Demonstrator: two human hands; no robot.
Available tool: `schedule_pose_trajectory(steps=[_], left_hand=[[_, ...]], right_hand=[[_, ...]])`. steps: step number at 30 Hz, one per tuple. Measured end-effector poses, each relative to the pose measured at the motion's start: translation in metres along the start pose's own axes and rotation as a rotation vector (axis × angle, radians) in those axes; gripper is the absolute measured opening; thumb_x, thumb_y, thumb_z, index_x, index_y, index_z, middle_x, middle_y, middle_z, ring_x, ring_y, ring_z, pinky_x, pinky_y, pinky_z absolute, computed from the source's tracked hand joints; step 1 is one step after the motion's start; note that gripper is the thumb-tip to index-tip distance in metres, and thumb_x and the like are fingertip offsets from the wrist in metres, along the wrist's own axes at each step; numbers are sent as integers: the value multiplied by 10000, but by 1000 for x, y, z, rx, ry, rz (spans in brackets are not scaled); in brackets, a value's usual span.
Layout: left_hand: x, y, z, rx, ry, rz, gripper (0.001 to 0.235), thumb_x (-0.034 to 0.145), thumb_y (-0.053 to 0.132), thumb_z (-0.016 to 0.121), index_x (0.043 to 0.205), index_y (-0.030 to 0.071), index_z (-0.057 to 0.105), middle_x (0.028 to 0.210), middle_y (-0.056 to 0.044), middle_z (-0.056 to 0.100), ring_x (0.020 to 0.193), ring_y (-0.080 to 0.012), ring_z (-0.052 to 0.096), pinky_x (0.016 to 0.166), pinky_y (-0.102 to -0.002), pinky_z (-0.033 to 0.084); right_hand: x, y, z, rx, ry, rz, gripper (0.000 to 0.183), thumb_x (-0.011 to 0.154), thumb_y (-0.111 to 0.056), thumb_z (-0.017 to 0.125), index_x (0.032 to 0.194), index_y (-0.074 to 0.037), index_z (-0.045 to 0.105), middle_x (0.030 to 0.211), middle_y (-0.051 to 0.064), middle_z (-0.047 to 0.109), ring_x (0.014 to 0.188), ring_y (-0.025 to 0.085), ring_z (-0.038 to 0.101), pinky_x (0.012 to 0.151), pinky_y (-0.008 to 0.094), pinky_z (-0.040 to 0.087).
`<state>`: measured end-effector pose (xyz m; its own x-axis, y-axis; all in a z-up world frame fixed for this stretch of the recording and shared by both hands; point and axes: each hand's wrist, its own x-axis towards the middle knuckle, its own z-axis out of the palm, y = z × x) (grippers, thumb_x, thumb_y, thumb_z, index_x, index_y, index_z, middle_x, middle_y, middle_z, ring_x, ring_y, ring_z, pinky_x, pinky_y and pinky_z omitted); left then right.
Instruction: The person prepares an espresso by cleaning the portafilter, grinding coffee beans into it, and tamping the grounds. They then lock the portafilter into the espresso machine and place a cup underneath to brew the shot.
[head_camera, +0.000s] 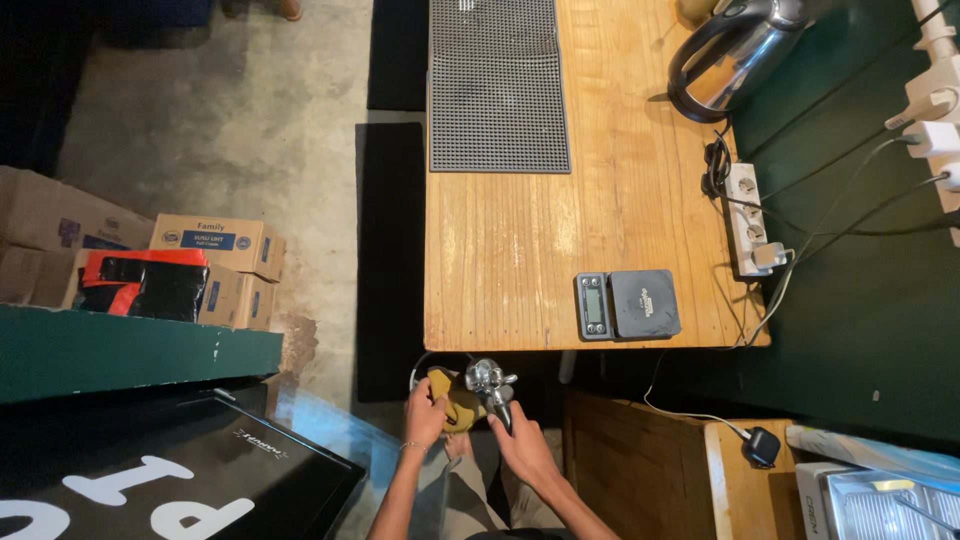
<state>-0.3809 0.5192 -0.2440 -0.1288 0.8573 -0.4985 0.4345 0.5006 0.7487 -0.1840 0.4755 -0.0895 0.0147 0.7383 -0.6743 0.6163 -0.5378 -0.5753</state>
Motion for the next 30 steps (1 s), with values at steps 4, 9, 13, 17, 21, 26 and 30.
schedule_pose_trajectory(steps=[4, 9, 13, 17, 21, 26, 30], left_hand=[[21, -23, 1, 41, 46, 82, 384, 904, 159, 708, 1278, 102, 641, 729, -3, 782, 752, -203, 732, 838, -351, 526], [-6, 12, -22, 153, -80, -47, 542, 951, 88, 655, 1450, 224, 494, 962, -92, 750, 980, -313, 716, 818, -489, 556], [-16, 23, -27, 147, -63, 48, 521, 980, 147, 598, 1491, 206, 515, 999, -68, 754, 997, -323, 690, 868, -478, 527], [-41, 46, -27, 58, -27, 120, 368, 976, 192, 601, 1337, 219, 665, 1294, -34, 607, 1070, -224, 678, 895, -382, 558], [-62, 88, -22, 54, -174, 252, 491, 932, 291, 707, 1407, 216, 608, 1325, -27, 598, 1148, -202, 636, 1025, -367, 508], [-70, 128, -2, 264, -206, 347, 578, 884, 396, 755, 1415, 244, 583, 1292, 15, 612, 1147, -184, 653, 973, -405, 509], [-83, 150, 9, 296, -191, 486, 425, 949, 424, 671, 1334, 247, 633, 1272, 48, 655, 1187, -197, 622, 924, -412, 535]], right_hand=[[16, 42, 22, -383, 57, -210, 358, 1121, -476, 483, 1137, -126, 411, 600, 20, 494, 438, 243, 449, 433, 410, 335], [23, 65, 42, -544, -40, -208, 245, 1110, -357, 460, 1139, -150, 332, 828, 114, 600, 668, 451, 599, 575, 563, 440], [10, 46, 33, -104, 5, -148, 297, 1093, -408, 565, 1029, -152, 427, 794, 47, 486, 748, 215, 503, 702, 392, 398], [-34, 2, -1, 981, -237, 185, 236, 1095, -239, 577, 979, -46, 509, 613, 88, 491, 410, 172, 455, 379, 302, 420], [-48, 18, -12, 1254, -347, 219, 304, 1089, -286, 540, 1116, 9, 606, 579, 62, 403, 378, 130, 335, 324, 268, 276], [-68, 35, -17, 1256, -377, 157, 276, 1077, -250, 644, 1107, -96, 417, 622, 77, 454, 397, 134, 417, 329, 266, 351], [-96, 30, -34, 1203, -268, 122, 281, 1060, -206, 670, 1050, -132, 399, 642, 79, 490, 407, 135, 441, 351, 268, 389]])
